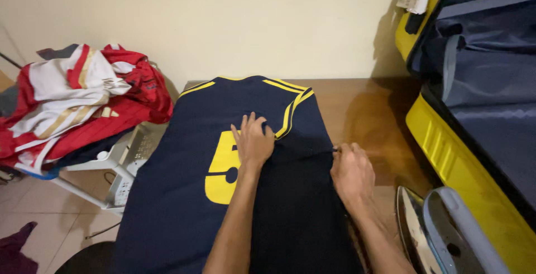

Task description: The person irons a dark blue sports jersey with a yellow number 5 on the back, laid flat on a wooden table. They smooth the fabric with their hands, then use a steam iron to press the back and sleeves. The person folds the jersey neatly after ironing.

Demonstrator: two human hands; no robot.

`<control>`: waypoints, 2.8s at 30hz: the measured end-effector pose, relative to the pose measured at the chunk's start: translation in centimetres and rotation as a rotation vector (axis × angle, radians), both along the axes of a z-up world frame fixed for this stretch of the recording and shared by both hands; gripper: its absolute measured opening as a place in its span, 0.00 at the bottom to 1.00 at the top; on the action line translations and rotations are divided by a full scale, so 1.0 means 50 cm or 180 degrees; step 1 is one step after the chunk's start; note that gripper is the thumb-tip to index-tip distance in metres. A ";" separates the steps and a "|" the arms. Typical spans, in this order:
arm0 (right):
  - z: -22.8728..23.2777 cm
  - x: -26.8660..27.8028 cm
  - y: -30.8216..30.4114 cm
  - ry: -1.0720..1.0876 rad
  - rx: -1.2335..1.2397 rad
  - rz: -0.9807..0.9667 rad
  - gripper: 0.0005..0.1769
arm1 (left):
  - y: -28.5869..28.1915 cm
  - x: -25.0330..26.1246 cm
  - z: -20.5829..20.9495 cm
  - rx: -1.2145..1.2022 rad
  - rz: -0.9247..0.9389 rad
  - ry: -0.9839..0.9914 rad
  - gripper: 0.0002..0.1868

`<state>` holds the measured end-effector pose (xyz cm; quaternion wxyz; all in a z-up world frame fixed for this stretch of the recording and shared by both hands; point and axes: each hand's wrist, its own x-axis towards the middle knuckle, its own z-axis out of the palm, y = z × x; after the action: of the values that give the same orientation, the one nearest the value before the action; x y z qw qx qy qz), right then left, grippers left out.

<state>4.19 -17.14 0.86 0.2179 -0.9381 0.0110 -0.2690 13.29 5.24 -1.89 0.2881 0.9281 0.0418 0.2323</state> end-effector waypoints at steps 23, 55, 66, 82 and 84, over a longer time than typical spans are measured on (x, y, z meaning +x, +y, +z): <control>0.121 -0.091 -0.015 0.1552 -0.0012 -0.0137 0.24 | 0.033 0.085 0.051 -0.1186 0.0455 0.0122 0.25; 0.135 -0.143 0.203 0.1128 -0.0306 0.0826 0.22 | 0.302 0.080 0.157 -0.3204 -0.0550 -0.0265 0.29; 0.143 -0.146 0.241 0.1130 -0.0401 0.1033 0.24 | 0.346 0.071 0.142 -0.3026 -0.0336 -0.0056 0.29; 0.098 -0.058 0.183 0.1526 -0.0339 0.0713 0.33 | 0.366 0.026 0.023 -0.1767 0.0152 -0.0349 0.17; 0.090 -0.061 0.179 0.1376 -0.0183 0.0633 0.32 | 0.364 0.014 0.043 -0.1624 0.0268 -0.0440 0.17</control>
<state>1.17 -8.18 5.37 0.2091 -0.9762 -0.0427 -0.0393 14.00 23.45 0.25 0.5049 0.8048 0.1178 0.2888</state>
